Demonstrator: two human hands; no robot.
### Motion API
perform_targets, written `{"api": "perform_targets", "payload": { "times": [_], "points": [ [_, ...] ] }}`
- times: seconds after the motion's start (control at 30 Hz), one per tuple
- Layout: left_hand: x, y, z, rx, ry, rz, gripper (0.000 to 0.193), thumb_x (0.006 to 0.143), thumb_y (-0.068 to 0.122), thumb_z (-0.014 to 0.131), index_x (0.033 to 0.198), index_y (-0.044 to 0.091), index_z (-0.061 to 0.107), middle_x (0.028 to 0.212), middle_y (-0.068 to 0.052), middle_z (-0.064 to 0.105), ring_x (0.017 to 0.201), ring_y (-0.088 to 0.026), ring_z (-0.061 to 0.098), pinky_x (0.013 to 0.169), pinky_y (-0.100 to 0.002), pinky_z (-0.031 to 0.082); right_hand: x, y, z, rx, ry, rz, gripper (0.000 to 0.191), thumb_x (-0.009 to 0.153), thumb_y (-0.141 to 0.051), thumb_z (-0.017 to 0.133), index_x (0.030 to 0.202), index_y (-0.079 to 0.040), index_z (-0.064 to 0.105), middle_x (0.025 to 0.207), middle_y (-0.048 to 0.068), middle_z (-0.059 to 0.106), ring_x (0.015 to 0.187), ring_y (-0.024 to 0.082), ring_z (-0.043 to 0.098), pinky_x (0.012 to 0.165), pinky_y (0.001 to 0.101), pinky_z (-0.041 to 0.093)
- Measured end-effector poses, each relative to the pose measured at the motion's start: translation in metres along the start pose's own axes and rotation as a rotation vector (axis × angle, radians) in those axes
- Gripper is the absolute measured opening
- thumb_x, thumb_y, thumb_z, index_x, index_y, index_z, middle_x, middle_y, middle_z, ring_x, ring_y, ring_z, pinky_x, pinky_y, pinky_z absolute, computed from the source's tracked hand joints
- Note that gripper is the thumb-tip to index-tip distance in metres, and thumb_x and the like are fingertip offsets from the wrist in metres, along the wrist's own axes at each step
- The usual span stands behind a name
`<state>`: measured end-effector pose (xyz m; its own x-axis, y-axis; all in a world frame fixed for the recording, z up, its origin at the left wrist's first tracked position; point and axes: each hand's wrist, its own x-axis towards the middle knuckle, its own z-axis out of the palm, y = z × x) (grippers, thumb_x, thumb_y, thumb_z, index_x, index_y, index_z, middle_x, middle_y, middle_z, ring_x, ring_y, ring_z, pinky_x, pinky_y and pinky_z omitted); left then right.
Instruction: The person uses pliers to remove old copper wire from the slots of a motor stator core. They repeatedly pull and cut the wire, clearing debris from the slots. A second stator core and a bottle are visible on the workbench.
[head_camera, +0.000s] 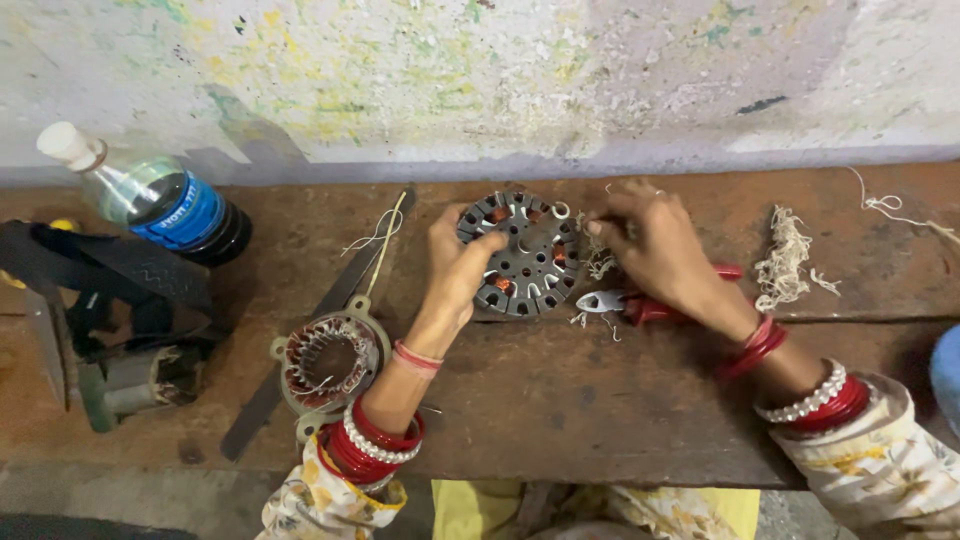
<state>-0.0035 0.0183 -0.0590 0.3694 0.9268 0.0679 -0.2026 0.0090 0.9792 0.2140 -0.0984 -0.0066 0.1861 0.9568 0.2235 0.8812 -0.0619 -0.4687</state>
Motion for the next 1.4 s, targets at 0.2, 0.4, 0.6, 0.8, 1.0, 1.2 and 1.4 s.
{"api": "perform_targets", "payload": {
  "times": [0.2, 0.4, 0.6, 0.8, 1.0, 1.2, 1.4],
  "points": [
    [-0.007, 0.016, 0.009, 0.053, 0.016, 0.033, 0.04, 0.074, 0.005, 0.074, 0.112, -0.005, 0.063, 0.098, -0.01, 0.073, 0.086, -0.015, 0.069, 0.077, -0.031, 0.057, -0.011, -0.017, 0.013, 0.138, 0.169, -0.283, 0.035, 0.095, -0.026, 0.077, 0.112, 0.004, 0.071, 0.112, 0.021, 0.069, 0.118, 0.04, 0.061, 0.099, 0.0521, 0.047],
    [-0.018, 0.038, 0.015, 0.238, 0.018, 0.194, 0.044, 0.072, 0.009, 0.075, 0.112, -0.005, 0.065, 0.099, -0.014, 0.075, 0.088, -0.019, 0.071, 0.082, -0.032, 0.057, -0.016, -0.033, 0.008, 0.059, 0.084, -0.143, 0.021, 0.082, -0.01, 0.074, 0.102, -0.002, 0.074, 0.102, 0.015, 0.07, 0.097, 0.035, 0.066, 0.094, 0.0478, 0.047],
    [-0.022, 0.049, 0.014, 0.342, 0.004, 0.232, 0.044, 0.073, 0.011, 0.072, 0.113, -0.005, 0.065, 0.1, -0.014, 0.076, 0.091, -0.019, 0.072, 0.085, -0.031, 0.057, -0.013, -0.021, 0.012, 0.146, 0.055, -0.062, 0.031, 0.073, 0.003, 0.069, 0.104, 0.001, 0.071, 0.104, 0.019, 0.068, 0.099, 0.039, 0.066, 0.085, 0.0482, 0.052],
    [-0.021, 0.049, 0.014, 0.31, 0.017, 0.174, 0.046, 0.071, 0.013, 0.072, 0.113, -0.006, 0.066, 0.098, -0.015, 0.076, 0.09, -0.021, 0.071, 0.086, -0.033, 0.056, -0.012, -0.02, 0.015, 0.33, 0.016, 0.121, 0.016, 0.095, -0.006, 0.063, 0.107, -0.004, 0.072, 0.097, 0.016, 0.072, 0.083, 0.034, 0.07, 0.075, 0.0456, 0.051],
    [-0.022, 0.051, 0.014, 0.347, 0.007, 0.228, 0.046, 0.072, 0.014, 0.073, 0.113, -0.005, 0.064, 0.099, -0.014, 0.076, 0.09, -0.02, 0.071, 0.085, -0.033, 0.056, -0.016, -0.036, 0.009, 0.147, 0.17, -0.161, 0.027, 0.075, -0.011, 0.082, 0.096, 0.001, 0.07, 0.091, 0.019, 0.069, 0.084, 0.036, 0.067, 0.073, 0.0442, 0.051],
    [-0.025, 0.052, 0.015, 0.363, -0.021, 0.292, 0.042, 0.075, 0.007, 0.073, 0.115, -0.004, 0.064, 0.1, -0.013, 0.076, 0.091, -0.018, 0.073, 0.085, -0.032, 0.057, -0.013, -0.045, 0.007, 0.195, 0.101, 0.007, 0.019, 0.075, -0.008, 0.078, 0.093, -0.001, 0.073, 0.09, 0.014, 0.07, 0.08, 0.031, 0.07, 0.069, 0.0416, 0.051],
    [-0.02, 0.042, 0.017, 0.36, 0.028, 0.253, 0.037, 0.077, 0.0, 0.077, 0.111, -0.003, 0.065, 0.099, -0.011, 0.077, 0.088, -0.016, 0.072, 0.08, -0.03, 0.057, -0.012, -0.037, 0.012, 0.231, 0.118, -0.05, 0.022, 0.072, -0.011, 0.081, 0.089, 0.0, 0.072, 0.089, 0.013, 0.071, 0.078, 0.029, 0.07, 0.069, 0.0418, 0.052]
  ]
}}
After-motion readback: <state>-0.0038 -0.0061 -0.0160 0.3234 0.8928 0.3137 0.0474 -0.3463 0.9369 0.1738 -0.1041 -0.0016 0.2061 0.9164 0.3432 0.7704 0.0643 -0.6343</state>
